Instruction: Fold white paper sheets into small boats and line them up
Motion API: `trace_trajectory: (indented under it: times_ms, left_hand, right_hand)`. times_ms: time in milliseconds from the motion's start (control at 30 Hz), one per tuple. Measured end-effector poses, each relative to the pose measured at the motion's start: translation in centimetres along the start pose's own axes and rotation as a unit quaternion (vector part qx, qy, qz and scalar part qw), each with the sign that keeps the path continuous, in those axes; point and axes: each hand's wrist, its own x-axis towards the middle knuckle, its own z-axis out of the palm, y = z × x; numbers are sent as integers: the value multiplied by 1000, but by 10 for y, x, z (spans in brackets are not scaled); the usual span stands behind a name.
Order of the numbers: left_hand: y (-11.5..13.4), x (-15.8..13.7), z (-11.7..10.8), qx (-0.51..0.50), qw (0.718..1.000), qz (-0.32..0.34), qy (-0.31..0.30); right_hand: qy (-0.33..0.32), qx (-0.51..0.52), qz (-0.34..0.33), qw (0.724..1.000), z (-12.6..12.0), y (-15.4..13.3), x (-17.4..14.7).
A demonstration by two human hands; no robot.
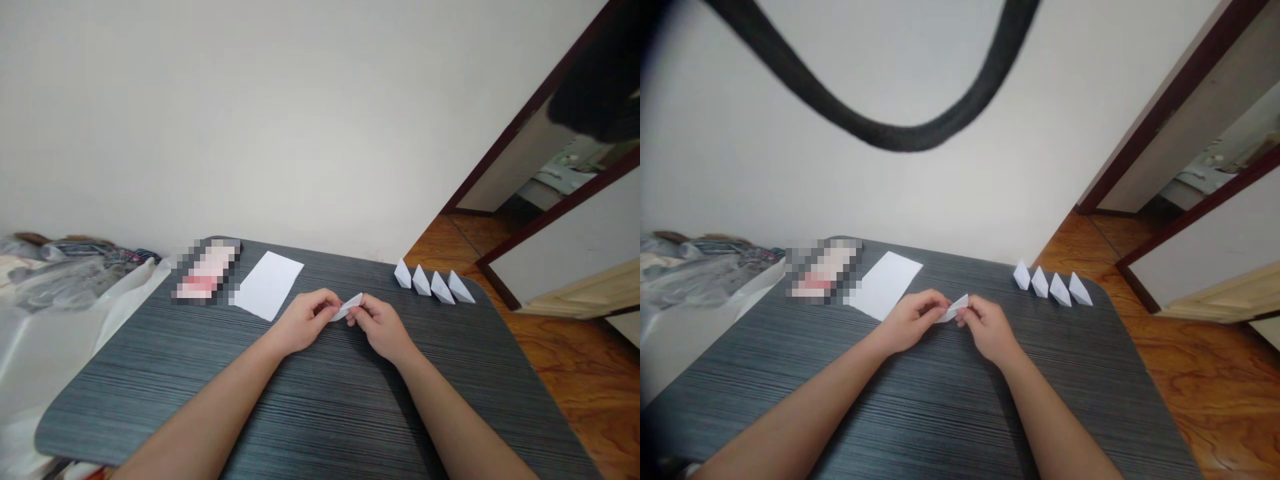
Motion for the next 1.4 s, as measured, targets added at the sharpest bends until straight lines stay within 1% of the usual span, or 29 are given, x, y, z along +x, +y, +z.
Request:
trace_trajectory:
  times_ms: [233, 400, 467, 600, 700, 800, 900, 1033, 1133, 1333, 1400]
  left_hand:
    - [2, 1, -2, 34, 999, 8, -20]
    - [4, 0, -5, 45, 998, 11, -53]
    - [4, 0, -4, 50, 997, 8, -58]
    - [3, -2, -2, 74, 996, 12, -46]
    - [1, -1, 0, 78, 996, 36, -37]
    - [0, 2, 0, 52, 997, 56, -4]
    - [-2, 3, 0, 17, 999, 43, 20]
    - [-5, 3, 0, -2, 1000, 15, 2]
    - [-6, 2, 1, -5, 1000, 9, -5]
    - [-5, 3, 0, 3, 1000, 10, -1]
    - [-4, 3, 0, 12, 1000, 15, 1]
  right_hand:
    - [6, -10, -21, 1000, -2, -3, -1]
    - [-1, -16, -29, 999, -3, -5, -1]
    - [-3, -19, -33, 999, -4, -5, -1]
    - [-5, -28, -34, 999, -2, -6, 0]
    - [-5, -36, -33, 999, 0, -6, 0]
    - [3, -32, -36, 999, 1, -6, -1]
    - [24, -30, -50, 998, 1, -8, -1]
    - [24, -30, -71, 997, 1, -11, 0]
    - [20, -28, -73, 997, 1, -11, 1]
    - [18, -27, -61, 998, 3, -5, 0]
    - [24, -10, -44, 999, 5, -3, -1]
